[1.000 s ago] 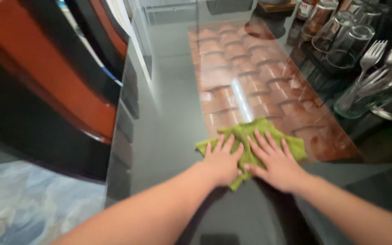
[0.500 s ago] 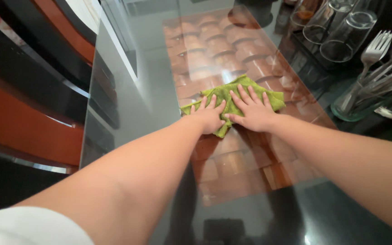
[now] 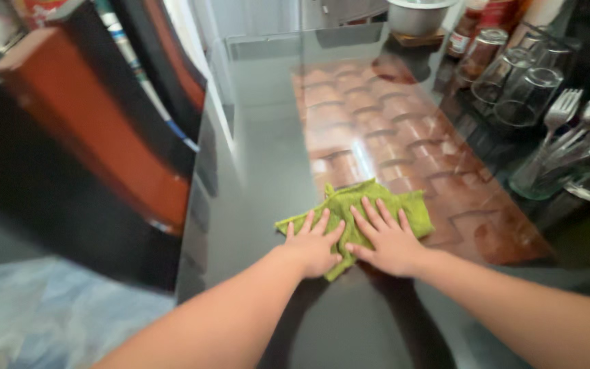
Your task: The person wipes the surfaces of the dining table and the backs of the chairs using a green cloth.
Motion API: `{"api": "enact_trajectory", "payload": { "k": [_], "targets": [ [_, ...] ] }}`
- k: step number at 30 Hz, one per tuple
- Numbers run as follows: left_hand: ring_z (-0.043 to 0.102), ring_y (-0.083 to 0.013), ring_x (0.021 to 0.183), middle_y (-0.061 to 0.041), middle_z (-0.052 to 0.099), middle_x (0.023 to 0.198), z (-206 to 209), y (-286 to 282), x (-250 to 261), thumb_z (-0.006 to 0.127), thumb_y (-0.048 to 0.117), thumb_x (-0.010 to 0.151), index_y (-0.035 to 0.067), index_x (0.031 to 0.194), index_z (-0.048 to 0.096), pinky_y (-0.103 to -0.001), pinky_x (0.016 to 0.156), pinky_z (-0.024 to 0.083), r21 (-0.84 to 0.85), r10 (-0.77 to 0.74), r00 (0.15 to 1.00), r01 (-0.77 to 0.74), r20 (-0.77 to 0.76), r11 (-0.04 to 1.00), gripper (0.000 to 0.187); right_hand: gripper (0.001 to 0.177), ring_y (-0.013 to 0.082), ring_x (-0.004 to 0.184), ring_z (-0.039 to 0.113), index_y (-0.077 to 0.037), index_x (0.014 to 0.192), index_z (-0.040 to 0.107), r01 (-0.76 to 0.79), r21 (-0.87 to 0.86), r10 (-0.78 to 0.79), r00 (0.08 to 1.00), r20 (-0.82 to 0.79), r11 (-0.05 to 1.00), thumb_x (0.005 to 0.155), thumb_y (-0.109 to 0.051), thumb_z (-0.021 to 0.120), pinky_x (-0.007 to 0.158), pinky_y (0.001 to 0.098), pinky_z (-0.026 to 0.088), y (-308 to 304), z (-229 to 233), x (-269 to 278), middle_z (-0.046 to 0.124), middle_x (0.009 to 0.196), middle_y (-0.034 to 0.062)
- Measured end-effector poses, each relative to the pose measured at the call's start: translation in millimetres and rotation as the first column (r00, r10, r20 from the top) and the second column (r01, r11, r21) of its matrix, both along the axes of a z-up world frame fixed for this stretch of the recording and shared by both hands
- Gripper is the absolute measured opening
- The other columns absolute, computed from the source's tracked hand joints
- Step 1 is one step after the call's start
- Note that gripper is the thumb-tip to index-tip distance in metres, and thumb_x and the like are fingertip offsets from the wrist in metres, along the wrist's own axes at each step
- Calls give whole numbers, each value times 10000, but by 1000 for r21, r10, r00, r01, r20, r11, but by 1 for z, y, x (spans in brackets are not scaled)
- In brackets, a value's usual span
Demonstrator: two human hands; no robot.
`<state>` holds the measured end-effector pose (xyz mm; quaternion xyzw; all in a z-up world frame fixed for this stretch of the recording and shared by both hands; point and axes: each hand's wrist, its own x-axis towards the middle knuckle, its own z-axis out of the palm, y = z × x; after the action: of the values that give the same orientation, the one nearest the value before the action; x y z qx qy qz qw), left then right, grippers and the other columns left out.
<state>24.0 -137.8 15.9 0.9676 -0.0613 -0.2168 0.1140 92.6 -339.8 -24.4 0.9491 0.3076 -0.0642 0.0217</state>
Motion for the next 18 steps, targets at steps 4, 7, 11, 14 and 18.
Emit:
{"api": "enact_trajectory", "payload": {
  "k": [4, 7, 11, 14, 18],
  "targets": [
    [-67, -362, 1594, -83, -81, 1736, 1, 23, -82, 520, 491, 993, 315, 1647, 118, -646, 1240, 20, -25, -38, 998, 40, 45, 999, 788, 905, 341, 1566, -22, -238, 1630, 58, -69, -31, 69, 998, -2, 997, 949, -685, 451, 1200, 635, 29, 18, 17, -77, -34, 1712, 89],
    [-43, -361, 1592, -96, -38, 1732, -2, 43, -147, 564, 462, 973, 290, 1638, 179, -651, 1234, 11, -70, -17, 996, 23, 84, 997, 787, 905, 340, 1559, -52, -238, 1645, 62, -95, -23, 94, 994, -55, 995, 960, -660, 476, 1196, 626, 7, 39, 27, -138, -48, 1729, 94],
    [0, -363, 1593, -98, 45, 1728, -10, 72, -200, 650, 404, 922, 256, 1615, 292, -655, 1226, 29, -180, 1, 990, 24, 140, 983, 794, 902, 336, 1552, -87, -248, 1662, 75, -84, -7, 83, 988, -127, 996, 971, -627, 512, 1197, 614, -4, 73, 38, -198, -65, 1753, 84],
    [45, -336, 1606, -89, 98, 1733, -19, 89, -215, 672, 328, 870, 251, 1599, 354, -637, 1244, 51, -212, 53, 991, -26, 123, 977, 800, 891, 326, 1567, -107, -263, 1672, 51, -69, -95, 49, 978, -204, 993, 995, -621, 507, 1220, 608, -2, 93, 46, -219, -89, 1762, 66],
    [-1, -415, 1584, -281, 41, 1704, -27, 85, -228, 651, 348, 932, 93, 1581, 351, -636, 1212, 63, -198, 171, 951, -121, 256, 973, 758, 898, 332, 1556, -81, -252, 1670, 93, -120, 23, 122, 969, -214, 992, 982, -571, 574, 1213, 580, 24, 107, 50, -230, -60, 1762, 71]
  ]
}}
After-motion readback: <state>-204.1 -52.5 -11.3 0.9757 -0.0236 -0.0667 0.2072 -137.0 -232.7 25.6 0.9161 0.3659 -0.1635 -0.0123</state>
